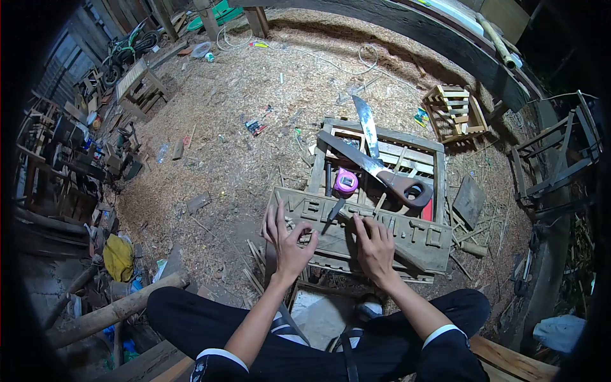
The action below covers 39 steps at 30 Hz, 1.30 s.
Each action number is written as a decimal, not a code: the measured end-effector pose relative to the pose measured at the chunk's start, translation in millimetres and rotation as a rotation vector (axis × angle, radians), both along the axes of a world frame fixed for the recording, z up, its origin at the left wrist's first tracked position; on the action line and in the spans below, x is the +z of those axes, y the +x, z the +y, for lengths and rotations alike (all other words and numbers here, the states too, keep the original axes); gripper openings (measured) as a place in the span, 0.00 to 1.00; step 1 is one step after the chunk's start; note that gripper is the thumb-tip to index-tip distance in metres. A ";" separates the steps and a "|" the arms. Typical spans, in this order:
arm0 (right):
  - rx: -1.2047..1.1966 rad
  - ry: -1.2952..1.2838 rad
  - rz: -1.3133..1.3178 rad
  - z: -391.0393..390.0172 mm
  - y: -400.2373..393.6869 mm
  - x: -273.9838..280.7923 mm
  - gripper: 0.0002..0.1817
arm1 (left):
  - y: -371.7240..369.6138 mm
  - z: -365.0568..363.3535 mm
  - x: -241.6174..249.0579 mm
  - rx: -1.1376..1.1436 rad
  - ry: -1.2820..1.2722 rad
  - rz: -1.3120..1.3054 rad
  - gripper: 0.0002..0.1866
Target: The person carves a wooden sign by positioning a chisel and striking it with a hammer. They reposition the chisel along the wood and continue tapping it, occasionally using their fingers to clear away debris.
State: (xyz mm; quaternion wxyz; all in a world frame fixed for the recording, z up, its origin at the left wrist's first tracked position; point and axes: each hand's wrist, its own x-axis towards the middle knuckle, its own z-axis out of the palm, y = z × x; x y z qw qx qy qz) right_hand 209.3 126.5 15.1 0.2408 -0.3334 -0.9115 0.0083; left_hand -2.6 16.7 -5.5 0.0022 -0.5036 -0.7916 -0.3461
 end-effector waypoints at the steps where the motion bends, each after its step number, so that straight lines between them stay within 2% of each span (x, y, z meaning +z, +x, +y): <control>1: -0.002 -0.001 0.000 0.4 -0.2 0.5 0.33 | 0.6 0.6 -0.3 0.008 0.026 -0.042 0.11; 5: 0.010 0.005 0.011 1.0 0.7 0.1 0.32 | -1.6 -2.4 2.6 -0.058 -0.003 -0.051 0.10; 17: 0.014 -0.007 0.028 1.3 1.7 -0.6 0.32 | -2.8 -1.8 4.3 -0.059 -0.085 -0.111 0.10; 27: 0.003 -0.016 0.006 0.2 1.4 -1.4 0.32 | -2.2 -1.8 3.1 -0.052 -0.045 -0.122 0.08; 32: 0.007 -0.031 0.016 -0.4 1.1 -1.2 0.32 | 2.0 -0.2 10.6 -0.062 0.000 -0.177 0.11; 35: 0.012 -0.029 0.020 -0.4 1.9 -1.3 0.33 | 6.0 -2.4 17.4 -0.071 -0.068 -0.121 0.12; 39: 0.016 -0.012 0.039 0.4 1.9 -3.9 0.34 | 1.0 -0.3 -0.5 -0.080 -0.050 -0.081 0.11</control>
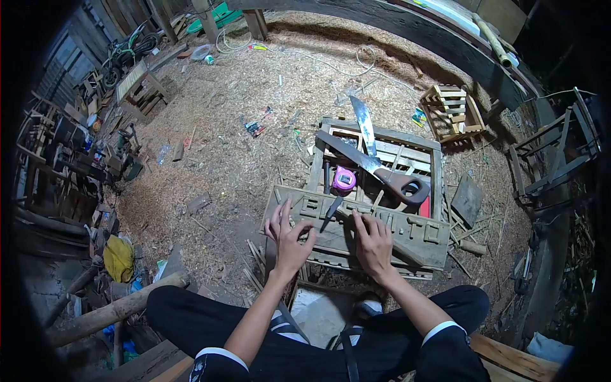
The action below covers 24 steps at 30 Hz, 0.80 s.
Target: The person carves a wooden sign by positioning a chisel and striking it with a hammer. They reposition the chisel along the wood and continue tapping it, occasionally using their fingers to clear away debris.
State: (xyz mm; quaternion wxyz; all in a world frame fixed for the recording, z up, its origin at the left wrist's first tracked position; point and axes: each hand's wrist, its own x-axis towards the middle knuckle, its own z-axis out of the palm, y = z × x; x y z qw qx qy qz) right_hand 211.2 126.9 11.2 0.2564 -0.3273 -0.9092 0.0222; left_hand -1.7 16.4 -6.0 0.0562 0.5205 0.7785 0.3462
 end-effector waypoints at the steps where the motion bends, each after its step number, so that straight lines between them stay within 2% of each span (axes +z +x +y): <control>1: -0.003 0.002 0.002 -0.5 0.5 0.3 0.34 | 0.0 0.8 -0.4 0.002 0.004 0.004 0.10; 6: -0.043 -0.083 0.056 -5.9 2.1 17.5 0.35 | 2.0 1.5 7.4 0.007 -0.008 -0.002 0.11; 8: -0.079 -0.099 0.063 -5.6 7.1 27.0 0.35 | 9.4 4.1 13.7 0.049 -0.018 -0.021 0.16; 11: -0.135 -0.140 0.047 -4.6 24.0 42.5 0.36 | 15.8 10.2 19.4 -0.036 0.044 -0.064 0.21; 14: -0.130 -0.182 0.016 -6.1 34.9 53.9 0.38 | 22.3 19.2 28.2 -0.115 0.031 -0.106 0.22; 18: -0.053 -0.284 -0.070 4.4 49.9 65.2 0.40 | 30.7 28.5 37.4 -0.186 0.085 -0.084 0.18; 20: 0.084 -0.516 -0.203 16.3 61.2 77.5 0.36 | 37.3 31.9 40.6 -0.219 0.100 -0.069 0.16; 21: 0.082 -0.544 -0.314 21.2 64.4 87.6 0.36 | 41.4 31.3 39.2 -0.240 0.086 -0.109 0.15; 22: 0.073 -0.545 -0.300 27.6 66.4 89.2 0.36 | 44.6 31.8 37.8 -0.263 0.070 -0.146 0.15; 24: 0.032 -0.644 -0.464 39.1 69.3 87.5 0.37 | 48.8 38.3 38.4 -0.280 0.069 -0.112 0.14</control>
